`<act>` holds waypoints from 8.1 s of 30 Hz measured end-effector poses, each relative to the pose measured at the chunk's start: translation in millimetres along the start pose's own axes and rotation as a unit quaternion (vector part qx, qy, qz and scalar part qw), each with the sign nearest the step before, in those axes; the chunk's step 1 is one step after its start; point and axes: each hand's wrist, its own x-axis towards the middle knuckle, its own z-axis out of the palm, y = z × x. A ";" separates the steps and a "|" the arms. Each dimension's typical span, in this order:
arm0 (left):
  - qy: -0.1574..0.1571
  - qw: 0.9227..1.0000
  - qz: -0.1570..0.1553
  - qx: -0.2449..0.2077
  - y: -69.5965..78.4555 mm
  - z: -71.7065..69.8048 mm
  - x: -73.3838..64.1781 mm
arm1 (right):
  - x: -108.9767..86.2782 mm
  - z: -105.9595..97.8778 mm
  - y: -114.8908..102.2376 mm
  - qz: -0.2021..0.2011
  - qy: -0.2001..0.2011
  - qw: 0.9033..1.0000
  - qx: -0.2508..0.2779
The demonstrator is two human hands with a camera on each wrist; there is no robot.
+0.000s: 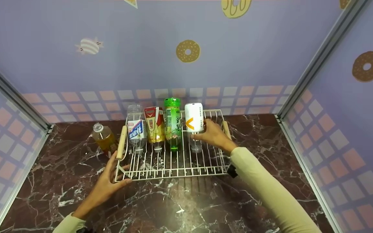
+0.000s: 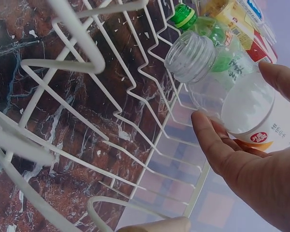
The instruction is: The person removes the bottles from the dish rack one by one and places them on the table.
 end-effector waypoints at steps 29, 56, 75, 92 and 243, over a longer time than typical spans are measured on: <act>-0.003 1.000 0.014 -0.008 -1.6 0.1 0.8 | -32.3 4.2 -7.0 -0.052 -0.010 0.999 0.000; 0.000 1.000 0.012 -0.019 -2.5 0.1 0.5 | -48.3 6.3 -15.4 -0.089 -0.011 0.996 -0.001; 0.001 1.000 0.017 -0.013 -3.9 0.7 -0.6 | -50.5 7.0 -18.8 -0.119 -0.020 0.993 -0.018; -0.001 1.000 0.018 -0.021 -3.7 0.8 0.6 | -54.0 9.5 -22.5 -0.132 -0.020 0.990 -0.051; 0.076 0.963 0.168 0.198 34.4 -9.4 -4.0 | -77.8 31.6 -52.9 -0.284 -0.104 0.943 -0.141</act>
